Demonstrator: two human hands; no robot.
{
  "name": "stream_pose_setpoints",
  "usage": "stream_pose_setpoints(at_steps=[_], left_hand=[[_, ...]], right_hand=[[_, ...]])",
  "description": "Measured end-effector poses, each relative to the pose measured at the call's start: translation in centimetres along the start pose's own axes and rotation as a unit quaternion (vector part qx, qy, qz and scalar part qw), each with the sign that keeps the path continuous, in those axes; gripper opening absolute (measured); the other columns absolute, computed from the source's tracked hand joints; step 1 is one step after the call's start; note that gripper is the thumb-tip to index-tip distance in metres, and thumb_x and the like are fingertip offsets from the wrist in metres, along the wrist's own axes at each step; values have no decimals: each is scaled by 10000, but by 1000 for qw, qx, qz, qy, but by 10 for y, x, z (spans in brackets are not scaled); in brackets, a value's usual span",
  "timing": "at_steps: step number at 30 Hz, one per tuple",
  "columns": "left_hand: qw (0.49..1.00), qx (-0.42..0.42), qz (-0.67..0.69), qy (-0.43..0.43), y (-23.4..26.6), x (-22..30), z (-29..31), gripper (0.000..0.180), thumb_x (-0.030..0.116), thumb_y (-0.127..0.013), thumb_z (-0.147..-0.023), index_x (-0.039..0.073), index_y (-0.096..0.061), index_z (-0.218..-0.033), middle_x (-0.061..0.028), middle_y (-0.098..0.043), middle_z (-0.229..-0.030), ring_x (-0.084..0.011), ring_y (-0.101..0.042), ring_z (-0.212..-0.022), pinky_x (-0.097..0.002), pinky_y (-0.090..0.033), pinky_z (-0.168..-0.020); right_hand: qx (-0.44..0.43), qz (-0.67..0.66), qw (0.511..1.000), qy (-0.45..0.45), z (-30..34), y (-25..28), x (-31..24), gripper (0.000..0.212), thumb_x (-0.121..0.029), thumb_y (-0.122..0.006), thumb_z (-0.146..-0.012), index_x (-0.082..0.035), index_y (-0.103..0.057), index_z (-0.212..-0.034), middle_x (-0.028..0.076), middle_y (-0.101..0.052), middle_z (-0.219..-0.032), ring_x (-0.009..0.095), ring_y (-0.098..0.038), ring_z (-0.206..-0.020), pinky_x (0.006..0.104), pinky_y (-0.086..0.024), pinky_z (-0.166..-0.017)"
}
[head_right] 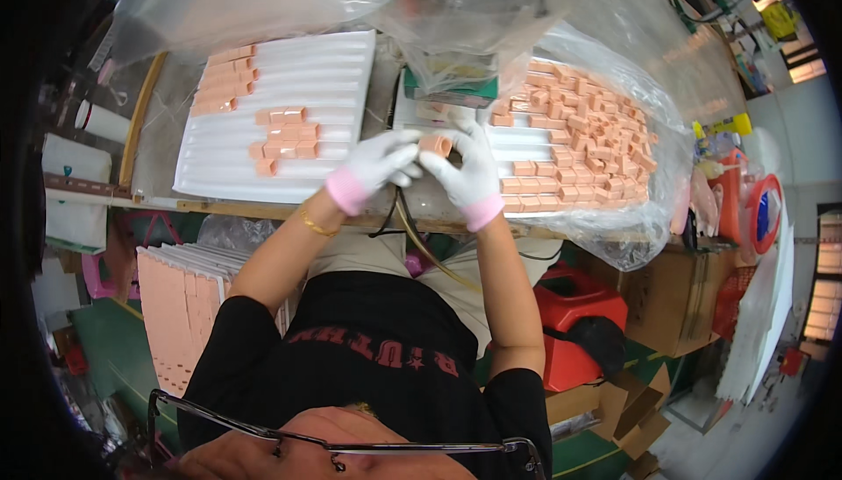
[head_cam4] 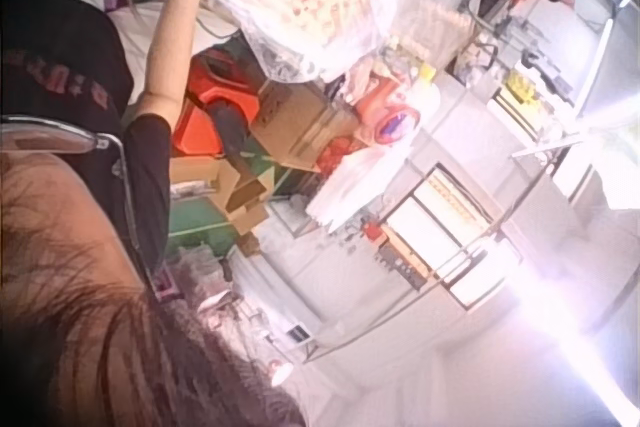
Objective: Organizing small pink industrial or product components into slotted white trays.
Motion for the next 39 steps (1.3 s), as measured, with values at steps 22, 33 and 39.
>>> stream_pose_setpoints(at_steps=[22, 33, 39], left_hand=[[872, 162, -435, -156, 101, 53, 7, 345, 200, -691, -772, -9, -575, -1021, -130, -586, -1045, -253, -546, -992, -350, -438, -865], [987, 9, 160, 13, 15, -13, -25, 377, 224, -549, -925, -20, -492, -1207, -74, -573, -1080, -144, -612, -864, -211, -466, -664], [1000, 25, -15, 10, 1, -1, -26, 412, 209, -603, -895, -18, -503, -1225, -74, -595, -1064, -113, -612, -794, -200, -466, -648]], right_hand=[[102, 578, 796, 148, -67, 107, 92, 255, -189, -654, -700, -137, -616, -947, 72, -612, -984, 261, -556, -960, 388, -446, -815], [-29, 55, 998, -26, -25, 54, 15, 273, -80, -571, -840, -24, -543, -1106, 126, -626, -929, 236, -600, -909, 329, -463, -834], [-117, 139, 983, 19, -19, 14, -17, 403, -46, -603, -746, -32, -526, -1142, 185, -616, -1017, 369, -572, -951, 395, -462, -825]])
Point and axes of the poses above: each hand's wrist, its own z-axis away from the middle knuckle, its own y-axis out of the back of the hand, x = y × z, the point moved 6 cm from there along -z, towards the middle knuckle
